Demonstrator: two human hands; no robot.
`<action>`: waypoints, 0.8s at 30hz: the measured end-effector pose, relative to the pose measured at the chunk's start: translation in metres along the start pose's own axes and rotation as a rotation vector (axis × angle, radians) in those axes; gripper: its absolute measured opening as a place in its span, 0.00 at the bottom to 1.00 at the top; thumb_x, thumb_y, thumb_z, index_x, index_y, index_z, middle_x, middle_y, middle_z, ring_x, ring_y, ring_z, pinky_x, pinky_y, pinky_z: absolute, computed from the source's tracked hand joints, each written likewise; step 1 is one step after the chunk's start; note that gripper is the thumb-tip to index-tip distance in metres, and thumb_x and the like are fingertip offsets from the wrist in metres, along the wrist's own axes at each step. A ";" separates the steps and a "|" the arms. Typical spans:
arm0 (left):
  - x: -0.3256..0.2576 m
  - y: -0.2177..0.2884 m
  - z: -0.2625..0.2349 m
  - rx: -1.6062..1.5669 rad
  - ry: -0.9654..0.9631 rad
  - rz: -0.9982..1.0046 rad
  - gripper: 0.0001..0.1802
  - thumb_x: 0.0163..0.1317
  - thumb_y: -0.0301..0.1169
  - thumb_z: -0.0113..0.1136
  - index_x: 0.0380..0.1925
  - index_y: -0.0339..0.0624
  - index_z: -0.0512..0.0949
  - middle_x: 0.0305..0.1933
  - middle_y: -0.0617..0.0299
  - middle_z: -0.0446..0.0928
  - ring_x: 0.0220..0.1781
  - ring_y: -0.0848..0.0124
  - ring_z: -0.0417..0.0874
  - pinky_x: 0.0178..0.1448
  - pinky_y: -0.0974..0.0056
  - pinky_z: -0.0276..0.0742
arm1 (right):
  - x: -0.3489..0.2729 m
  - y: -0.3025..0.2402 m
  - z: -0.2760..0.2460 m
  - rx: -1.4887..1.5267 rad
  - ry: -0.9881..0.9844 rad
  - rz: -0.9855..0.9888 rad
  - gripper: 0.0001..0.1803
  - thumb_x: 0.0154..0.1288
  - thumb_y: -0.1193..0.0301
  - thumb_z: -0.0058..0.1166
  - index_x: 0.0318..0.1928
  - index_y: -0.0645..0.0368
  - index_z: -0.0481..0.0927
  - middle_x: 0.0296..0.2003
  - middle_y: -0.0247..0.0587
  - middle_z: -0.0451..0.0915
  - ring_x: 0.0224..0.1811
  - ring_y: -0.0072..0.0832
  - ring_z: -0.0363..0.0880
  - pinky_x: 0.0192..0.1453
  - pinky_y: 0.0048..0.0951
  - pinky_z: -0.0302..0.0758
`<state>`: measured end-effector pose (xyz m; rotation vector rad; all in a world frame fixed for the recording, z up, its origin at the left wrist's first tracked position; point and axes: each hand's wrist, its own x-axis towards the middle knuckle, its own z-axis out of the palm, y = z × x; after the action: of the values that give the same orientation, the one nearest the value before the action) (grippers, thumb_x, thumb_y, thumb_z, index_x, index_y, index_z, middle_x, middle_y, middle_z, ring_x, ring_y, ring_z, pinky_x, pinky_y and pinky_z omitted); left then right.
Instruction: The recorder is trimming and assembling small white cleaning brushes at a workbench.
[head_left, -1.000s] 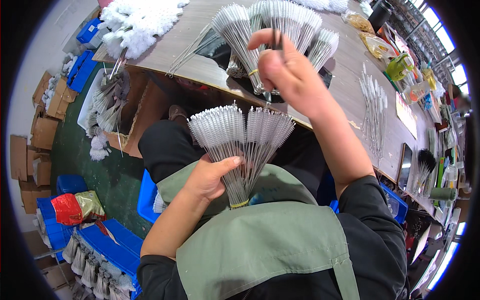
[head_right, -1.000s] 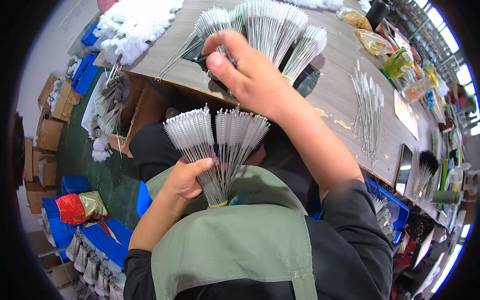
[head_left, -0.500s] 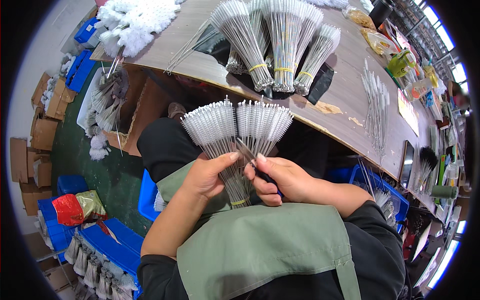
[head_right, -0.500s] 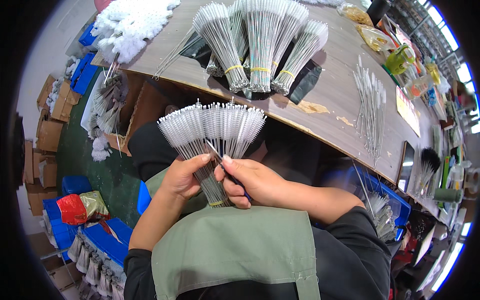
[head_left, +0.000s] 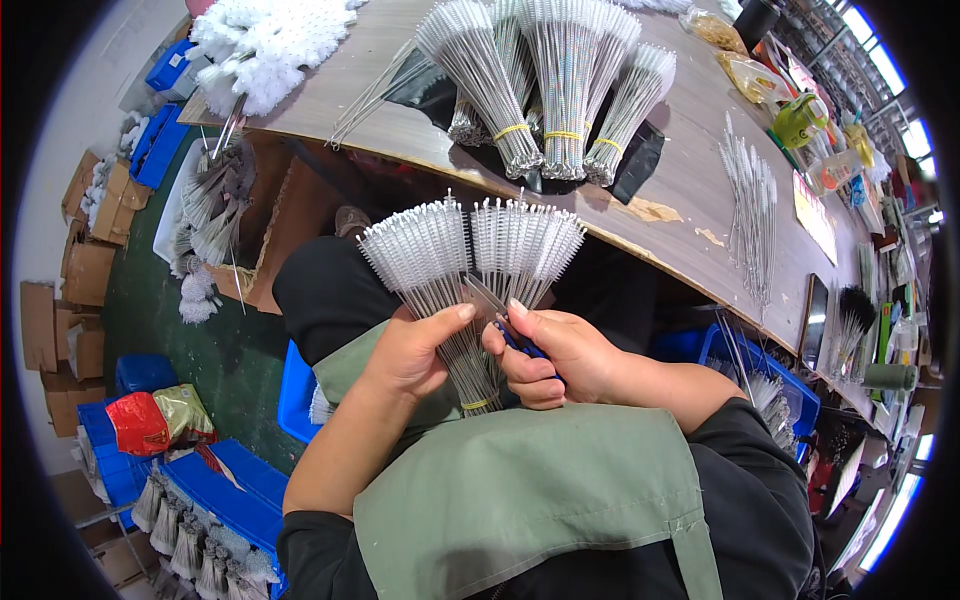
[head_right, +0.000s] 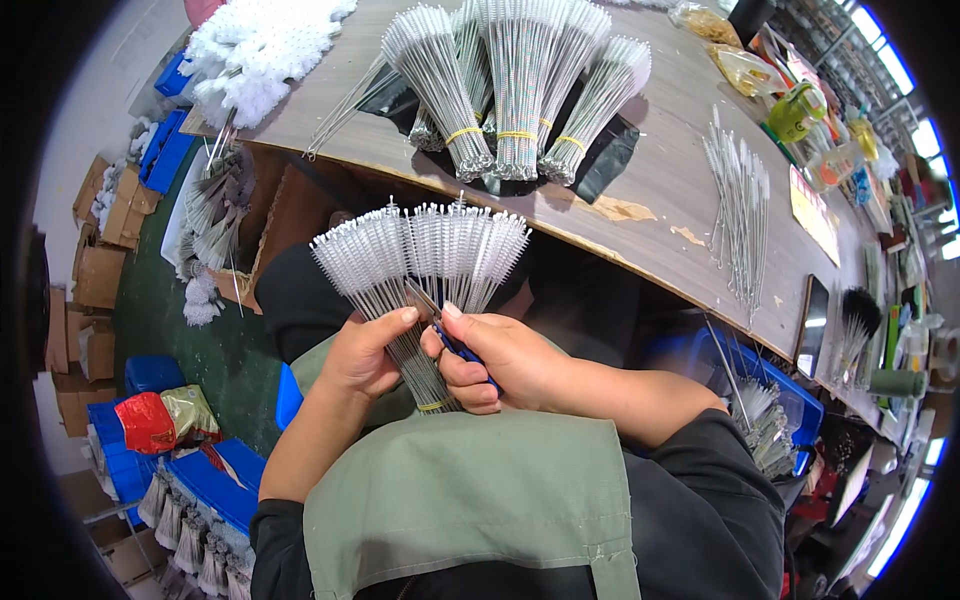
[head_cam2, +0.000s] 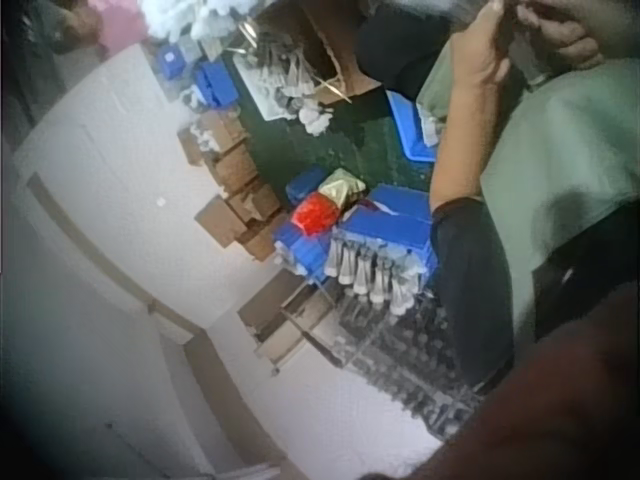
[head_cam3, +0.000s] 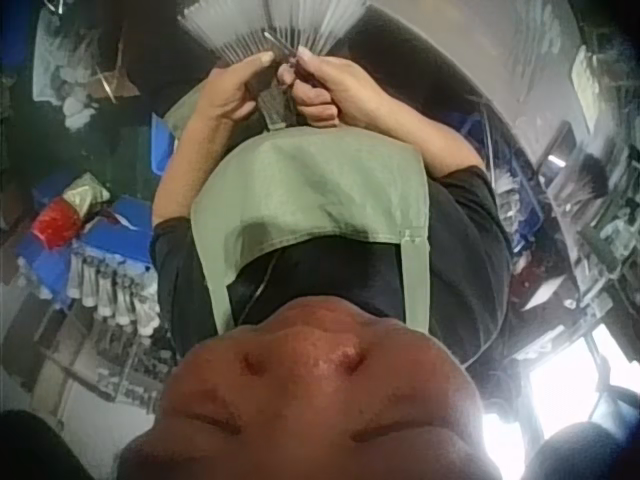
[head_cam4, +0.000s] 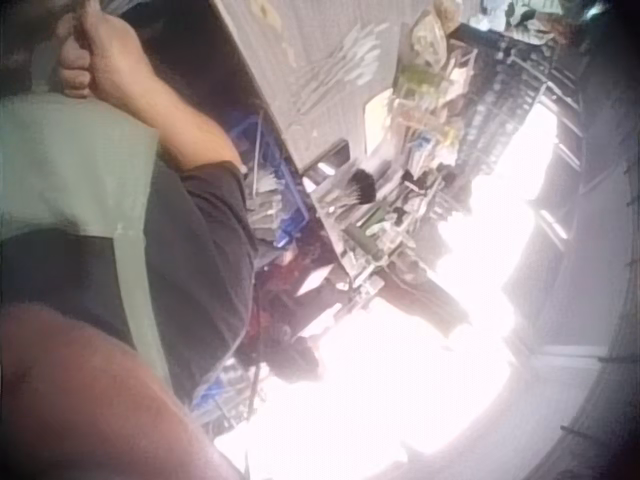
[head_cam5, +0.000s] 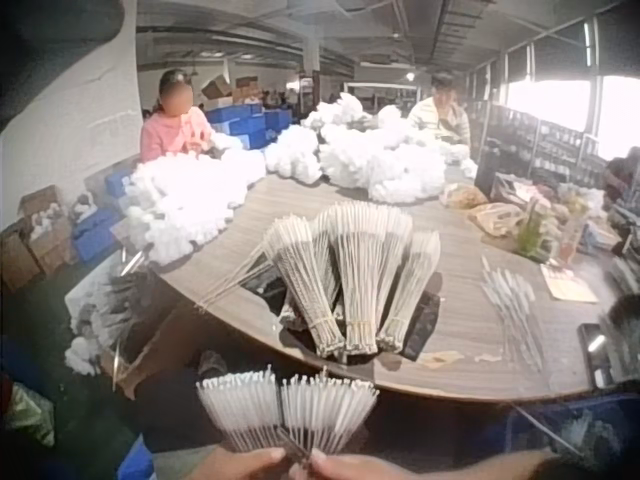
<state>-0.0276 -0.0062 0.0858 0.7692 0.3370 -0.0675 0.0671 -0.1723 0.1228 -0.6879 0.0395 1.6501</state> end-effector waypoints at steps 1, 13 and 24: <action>0.000 0.001 0.000 0.001 -0.001 0.000 0.10 0.63 0.28 0.52 0.39 0.32 0.77 0.28 0.53 0.80 0.31 0.66 0.81 0.40 0.63 0.80 | 0.001 0.000 0.000 0.000 0.000 -0.001 0.23 0.73 0.49 0.30 0.40 0.55 0.67 0.13 0.24 0.56 0.12 0.15 0.52 0.15 0.19 0.53; 0.000 0.007 0.010 -0.028 -0.055 0.012 0.08 0.61 0.24 0.54 0.40 0.34 0.76 0.32 0.56 0.80 0.32 0.68 0.82 0.40 0.65 0.80 | -0.004 0.005 0.002 -0.211 0.071 -0.105 0.21 0.75 0.52 0.30 0.39 0.56 0.66 0.17 0.28 0.60 0.15 0.18 0.59 0.20 0.20 0.59; -0.001 0.003 0.009 0.005 0.017 0.050 0.09 0.63 0.26 0.52 0.39 0.32 0.75 0.30 0.54 0.79 0.32 0.67 0.81 0.39 0.65 0.79 | 0.004 0.009 0.002 -0.328 0.093 -0.179 0.20 0.76 0.54 0.27 0.38 0.57 0.64 0.18 0.29 0.60 0.16 0.19 0.62 0.20 0.21 0.63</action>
<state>-0.0260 -0.0100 0.0942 0.7827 0.3342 -0.0150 0.0575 -0.1701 0.1199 -0.9880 -0.2254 1.4647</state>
